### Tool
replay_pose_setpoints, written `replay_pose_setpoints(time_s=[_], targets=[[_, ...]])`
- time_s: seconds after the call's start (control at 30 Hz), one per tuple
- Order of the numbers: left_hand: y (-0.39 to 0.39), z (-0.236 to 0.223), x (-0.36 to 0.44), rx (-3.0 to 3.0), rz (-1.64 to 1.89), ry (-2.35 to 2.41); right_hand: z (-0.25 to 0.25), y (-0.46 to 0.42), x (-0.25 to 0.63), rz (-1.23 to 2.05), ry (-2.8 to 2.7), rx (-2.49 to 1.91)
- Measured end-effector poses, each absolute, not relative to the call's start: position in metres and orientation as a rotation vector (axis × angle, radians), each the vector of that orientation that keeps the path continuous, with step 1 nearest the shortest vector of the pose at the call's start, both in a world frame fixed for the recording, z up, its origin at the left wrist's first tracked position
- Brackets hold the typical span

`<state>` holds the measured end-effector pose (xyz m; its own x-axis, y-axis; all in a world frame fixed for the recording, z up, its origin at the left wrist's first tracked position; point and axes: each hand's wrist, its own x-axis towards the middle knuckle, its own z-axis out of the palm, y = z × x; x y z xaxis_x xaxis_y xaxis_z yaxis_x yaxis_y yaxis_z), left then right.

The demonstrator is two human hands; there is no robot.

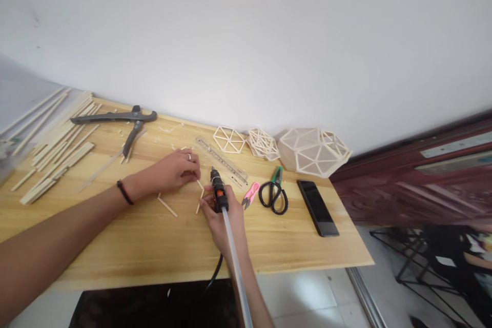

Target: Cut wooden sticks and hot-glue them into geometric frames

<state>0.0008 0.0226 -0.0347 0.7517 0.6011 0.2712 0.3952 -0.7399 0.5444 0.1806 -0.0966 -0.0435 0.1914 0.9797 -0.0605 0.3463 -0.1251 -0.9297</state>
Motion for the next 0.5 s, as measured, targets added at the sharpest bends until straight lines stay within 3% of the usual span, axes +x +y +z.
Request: replay_pose_setpoints(time_s=[0.2, 0.5], targets=[[0.014, -0.009, -0.015, 2.478, 0.630, 0.756, -0.043, -0.096, 0.181, 0.922, -1.298, -1.647], [-0.010, -0.003, -0.033, 2.458, 0.333, 0.636, -0.039, -0.096, 0.181, 0.993, -1.249, -1.592]])
